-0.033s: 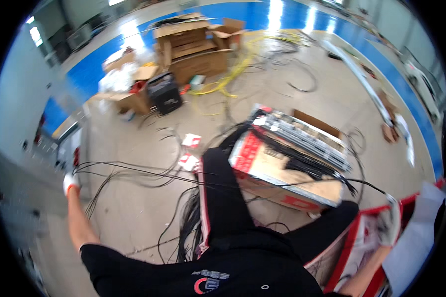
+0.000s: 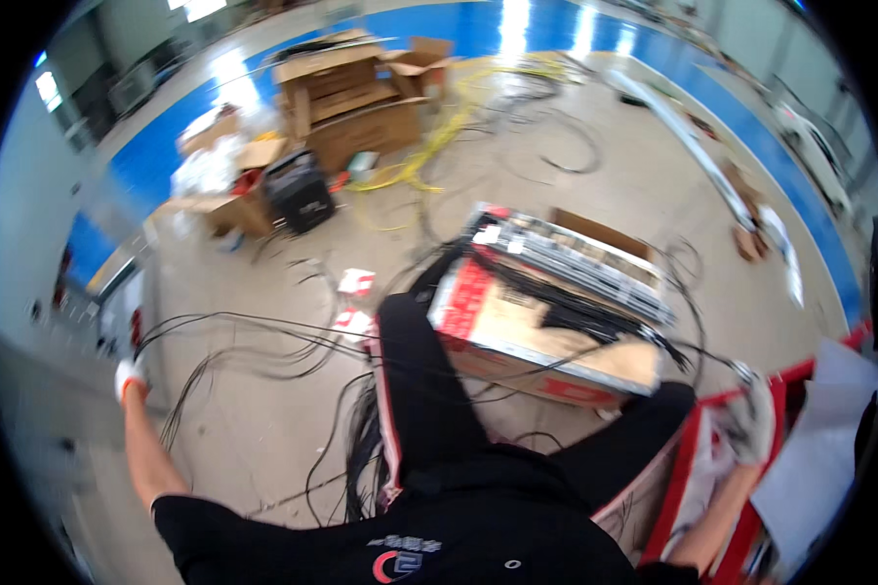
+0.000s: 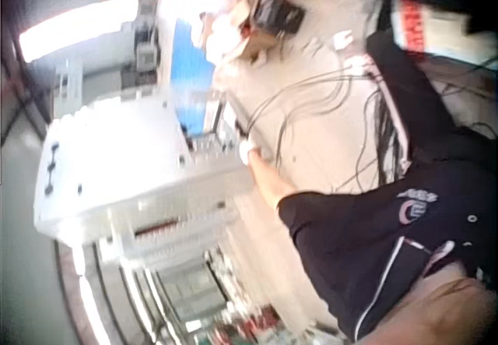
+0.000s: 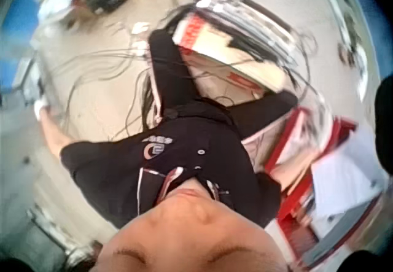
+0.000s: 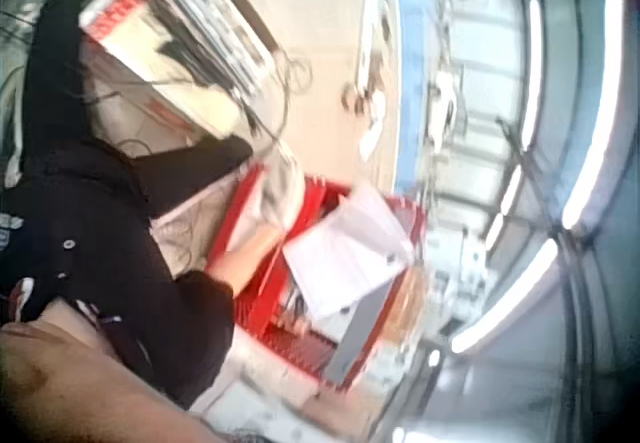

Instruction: The person sits on the floor and organizes black electrical wires by gathering them from the floor, straightening them, and placing them on a cardboard box. The person also handles small white boxes and a red tool cart nearby.

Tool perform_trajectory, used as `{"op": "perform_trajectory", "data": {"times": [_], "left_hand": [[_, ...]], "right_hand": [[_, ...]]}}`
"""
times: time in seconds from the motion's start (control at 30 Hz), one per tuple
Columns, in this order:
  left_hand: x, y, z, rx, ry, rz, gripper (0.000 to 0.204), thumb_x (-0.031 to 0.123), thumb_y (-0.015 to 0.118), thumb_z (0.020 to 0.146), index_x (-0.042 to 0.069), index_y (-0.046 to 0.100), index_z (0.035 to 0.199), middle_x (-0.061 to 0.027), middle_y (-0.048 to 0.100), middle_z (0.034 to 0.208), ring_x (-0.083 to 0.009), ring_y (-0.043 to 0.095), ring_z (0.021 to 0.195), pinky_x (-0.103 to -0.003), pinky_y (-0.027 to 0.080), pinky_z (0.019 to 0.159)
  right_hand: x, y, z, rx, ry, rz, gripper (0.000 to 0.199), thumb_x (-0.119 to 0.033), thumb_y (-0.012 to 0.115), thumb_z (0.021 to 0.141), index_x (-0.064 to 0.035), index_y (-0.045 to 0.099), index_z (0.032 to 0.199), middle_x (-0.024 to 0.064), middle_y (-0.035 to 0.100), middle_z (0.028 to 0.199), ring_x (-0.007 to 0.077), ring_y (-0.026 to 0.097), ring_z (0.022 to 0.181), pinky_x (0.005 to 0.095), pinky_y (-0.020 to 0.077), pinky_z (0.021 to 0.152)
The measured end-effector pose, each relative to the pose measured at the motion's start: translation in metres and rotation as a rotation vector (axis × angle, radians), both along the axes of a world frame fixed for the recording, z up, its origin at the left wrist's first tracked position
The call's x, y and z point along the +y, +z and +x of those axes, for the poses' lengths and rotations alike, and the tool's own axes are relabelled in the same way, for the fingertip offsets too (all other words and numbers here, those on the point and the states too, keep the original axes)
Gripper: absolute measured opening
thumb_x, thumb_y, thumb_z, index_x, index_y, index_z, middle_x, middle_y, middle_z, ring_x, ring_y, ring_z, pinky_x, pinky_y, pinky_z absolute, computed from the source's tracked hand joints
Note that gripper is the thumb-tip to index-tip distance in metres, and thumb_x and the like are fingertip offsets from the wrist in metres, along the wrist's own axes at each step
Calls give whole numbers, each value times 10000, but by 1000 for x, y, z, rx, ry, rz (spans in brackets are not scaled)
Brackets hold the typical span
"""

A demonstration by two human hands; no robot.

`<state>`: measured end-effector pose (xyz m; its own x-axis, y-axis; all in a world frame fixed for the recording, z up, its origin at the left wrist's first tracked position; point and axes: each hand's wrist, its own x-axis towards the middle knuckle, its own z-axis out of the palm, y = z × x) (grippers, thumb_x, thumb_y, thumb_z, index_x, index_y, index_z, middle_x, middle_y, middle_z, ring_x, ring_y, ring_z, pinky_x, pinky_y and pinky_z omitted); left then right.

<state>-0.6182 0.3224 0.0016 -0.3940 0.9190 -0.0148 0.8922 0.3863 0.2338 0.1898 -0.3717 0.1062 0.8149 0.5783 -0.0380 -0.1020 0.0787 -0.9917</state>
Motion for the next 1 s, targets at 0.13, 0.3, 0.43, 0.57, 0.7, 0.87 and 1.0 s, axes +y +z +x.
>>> {"op": "perform_trajectory", "data": {"times": [0.13, 0.3, 0.43, 0.57, 0.7, 0.87, 1.0], "left_hand": [[19, 4, 16, 153, 60, 80, 633, 316, 687, 831, 42, 502, 1371, -243, 638, 1210, -377, 617, 1139, -447, 487, 943], [-14, 42, 206, -61, -860, 169, 367, 133, 673, 819, 22, 648, 1168, -183, 681, 945, -268, 676, 898, -353, 530, 791], [-204, 120, 384, -897, -1484, -975, 378, 241, 514, 1003, -19, 602, 1264, -147, 699, 1107, -222, 686, 977, -329, 533, 880], [-292, 88, 432, -1225, -1143, -491, 403, 206, 466, 1026, -32, 506, 1349, -113, 673, 1140, -189, 636, 1056, -318, 493, 919], [-308, 61, 439, -1679, -660, -287, 296, 92, 532, 986, -43, 566, 1247, -94, 684, 1041, -124, 649, 899, -252, 508, 813], [-311, 31, 425, -1320, -646, -91, 215, 87, 593, 956, -38, 643, 1123, -65, 685, 974, -111, 641, 858, -240, 502, 775], [-310, 0, 410, -1858, -439, -217, 394, 44, 610, 917, -8, 523, 1298, -45, 633, 942, -108, 610, 780, -254, 497, 749]], "right_hand": [[126, 51, -64, 38, 264, -93, 394, -225, 580, 847, 17, 584, 1157, 61, 628, 839, 102, 554, 573, 222, 430, 485], [196, 38, -109, 115, 660, -131, 296, -151, 482, 987, 1, 478, 1241, 59, 587, 744, 97, 482, 502, 230, 367, 430], [252, -23, -166, 514, 835, -74, 245, -180, 422, 1016, -63, 456, 1230, 137, 677, 782, 37, 284, 407, 200, 216, 376], [281, -35, -220, 405, 975, 20, 221, -189, 410, 1026, -58, 464, 1196, 115, 690, 826, 47, 377, 464, 205, 292, 428], [294, -50, -245, 63, 781, -59, 164, -189, 419, 1029, -51, 490, 1081, 89, 679, 766, 76, 456, 490, 233, 358, 463], [307, -83, -255, 159, 707, -117, 172, -207, 430, 1035, -51, 501, 1026, 54, 633, 693, 74, 457, 495, 241, 373, 466], [312, -97, -255, 627, 933, -150, 194, -262, 455, 1038, -79, 516, 1017, -14, 578, 696, 49, 453, 519, 208, 359, 486]]}}
